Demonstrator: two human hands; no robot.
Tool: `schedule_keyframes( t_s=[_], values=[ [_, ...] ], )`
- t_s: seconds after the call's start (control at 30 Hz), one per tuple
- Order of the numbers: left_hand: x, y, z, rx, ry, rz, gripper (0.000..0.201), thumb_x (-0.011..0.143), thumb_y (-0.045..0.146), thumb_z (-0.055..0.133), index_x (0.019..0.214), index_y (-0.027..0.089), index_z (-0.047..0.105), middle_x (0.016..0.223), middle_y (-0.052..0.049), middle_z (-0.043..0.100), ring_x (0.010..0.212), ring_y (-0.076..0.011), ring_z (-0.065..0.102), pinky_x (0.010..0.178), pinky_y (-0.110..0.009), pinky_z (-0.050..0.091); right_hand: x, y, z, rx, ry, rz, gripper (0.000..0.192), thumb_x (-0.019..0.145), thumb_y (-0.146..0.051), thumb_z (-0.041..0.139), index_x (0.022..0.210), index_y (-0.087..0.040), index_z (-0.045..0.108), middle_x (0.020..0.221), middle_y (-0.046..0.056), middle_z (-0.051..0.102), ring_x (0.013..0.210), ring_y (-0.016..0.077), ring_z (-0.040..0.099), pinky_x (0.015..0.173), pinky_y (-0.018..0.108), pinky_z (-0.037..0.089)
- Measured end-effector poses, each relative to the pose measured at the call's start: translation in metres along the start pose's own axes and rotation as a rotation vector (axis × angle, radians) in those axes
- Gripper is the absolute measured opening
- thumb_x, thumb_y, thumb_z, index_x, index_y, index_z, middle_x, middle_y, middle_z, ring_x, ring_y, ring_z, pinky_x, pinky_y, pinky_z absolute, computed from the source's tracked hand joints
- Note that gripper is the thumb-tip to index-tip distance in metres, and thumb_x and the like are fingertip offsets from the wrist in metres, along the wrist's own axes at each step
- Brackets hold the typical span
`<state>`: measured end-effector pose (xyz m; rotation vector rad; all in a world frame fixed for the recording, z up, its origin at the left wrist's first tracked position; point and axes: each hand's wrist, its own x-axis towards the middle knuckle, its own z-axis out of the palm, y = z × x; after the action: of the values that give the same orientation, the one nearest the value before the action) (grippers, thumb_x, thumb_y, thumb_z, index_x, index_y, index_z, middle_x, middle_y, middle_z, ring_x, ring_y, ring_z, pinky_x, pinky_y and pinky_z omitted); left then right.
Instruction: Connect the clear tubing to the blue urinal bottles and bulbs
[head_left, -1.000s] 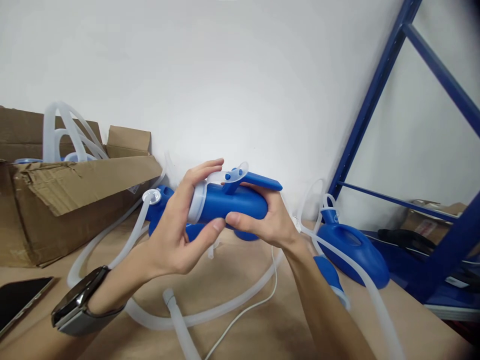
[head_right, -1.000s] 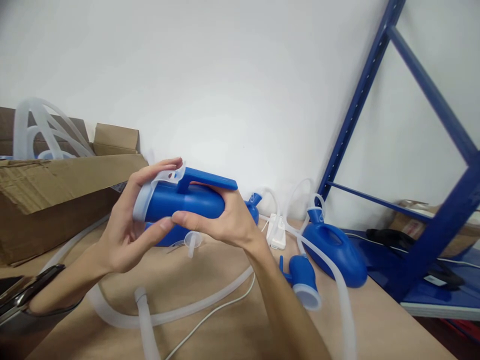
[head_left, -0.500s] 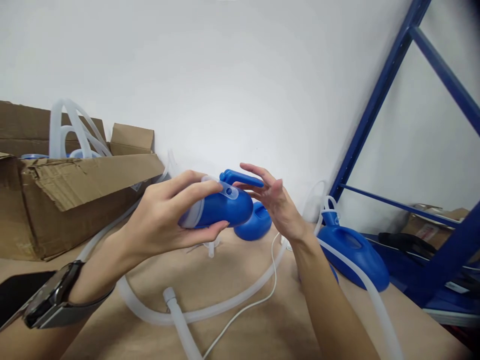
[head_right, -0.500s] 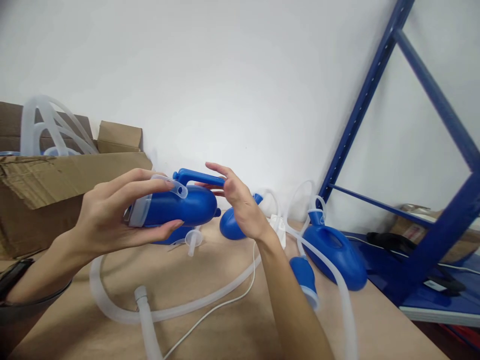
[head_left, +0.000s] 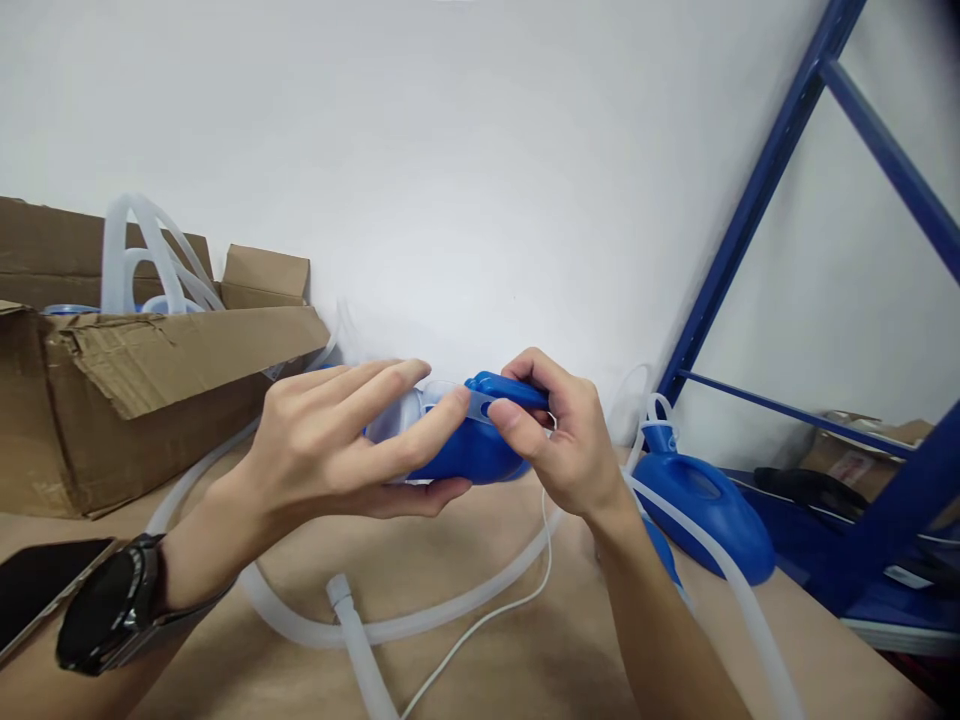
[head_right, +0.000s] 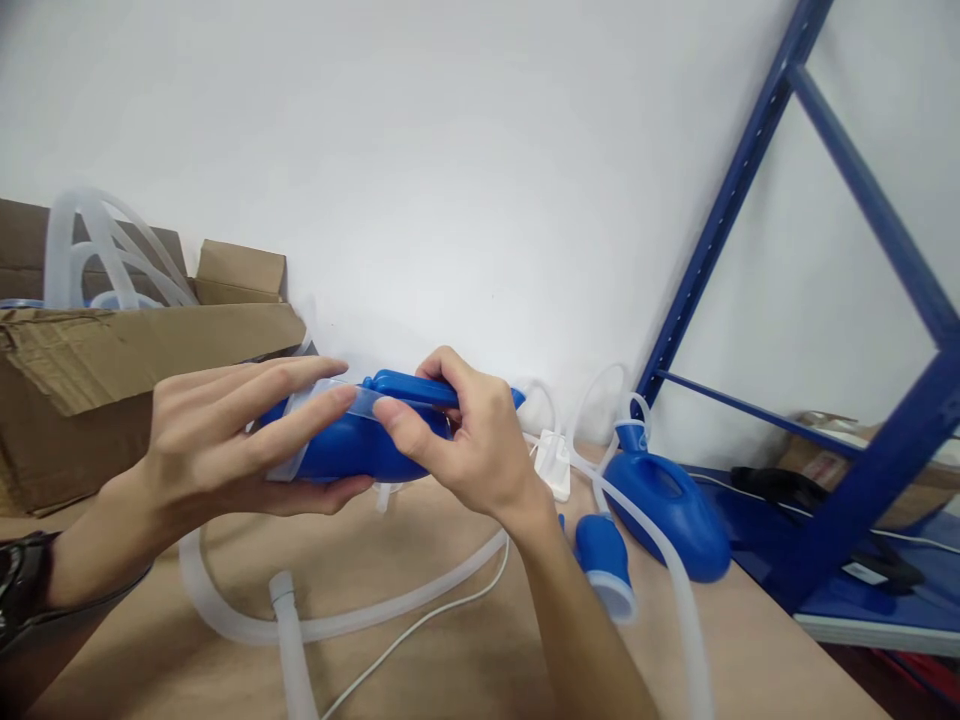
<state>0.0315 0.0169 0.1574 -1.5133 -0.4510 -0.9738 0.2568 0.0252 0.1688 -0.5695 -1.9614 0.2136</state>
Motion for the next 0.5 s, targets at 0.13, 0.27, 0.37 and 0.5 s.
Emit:
schedule_keyframes(
  t_s=[0.13, 0.27, 0.37, 0.5],
  values=[
    [-0.005, 0.002, 0.003, -0.065, -0.028, -0.03, 0.081, 0.055, 0.075, 0.069, 0.119, 0.026, 0.058, 0.103, 0.001, 0.072, 0.097, 0.0013, 0.063, 0.081, -0.008, 0.047, 0.001, 0.005, 0.002, -0.026, 0.007, 0.023, 0.044, 0.091, -0.056, 0.064, 0.075, -0.017, 0.049, 0.06, -0.006, 0.04, 0.052, 0.006, 0.034, 0.049, 0.021, 0.031],
    [0.004, 0.012, -0.006, -0.514, -0.211, -0.316, 0.072, 0.074, 0.068, 0.05, 0.13, 0.022, 0.048, 0.116, -0.001, 0.07, 0.1, 0.0047, 0.066, 0.082, -0.007, 0.053, 0.002, 0.009, 0.006, -0.1, 0.057, 0.008, 0.048, 0.094, -0.056, 0.061, 0.07, -0.016, 0.049, 0.058, -0.005, 0.04, 0.052, 0.0061, 0.035, 0.048, 0.021, 0.029],
    [0.021, 0.017, -0.018, -0.924, -0.488, -0.794, 0.059, 0.086, 0.058, 0.03, 0.133, 0.026, 0.045, 0.114, 0.003, 0.07, 0.087, 0.0129, 0.063, 0.075, 0.003, 0.05, 0.001, 0.006, 0.01, -0.162, 0.094, -0.036, 0.049, 0.092, -0.056, 0.063, 0.067, -0.016, 0.049, 0.056, -0.006, 0.039, 0.05, 0.0058, 0.033, 0.048, 0.021, 0.028],
    [0.035, 0.017, -0.025, -0.97, -0.635, -1.115, 0.053, 0.082, 0.06, 0.042, 0.108, 0.019, 0.063, 0.078, 0.006, 0.068, 0.059, 0.0168, 0.047, 0.057, 0.007, 0.037, 0.0, 0.002, 0.016, -0.227, 0.129, -0.087, 0.048, 0.091, -0.055, 0.064, 0.066, -0.016, 0.05, 0.053, -0.006, 0.039, 0.048, 0.0057, 0.034, 0.048, 0.021, 0.029]
  ],
)
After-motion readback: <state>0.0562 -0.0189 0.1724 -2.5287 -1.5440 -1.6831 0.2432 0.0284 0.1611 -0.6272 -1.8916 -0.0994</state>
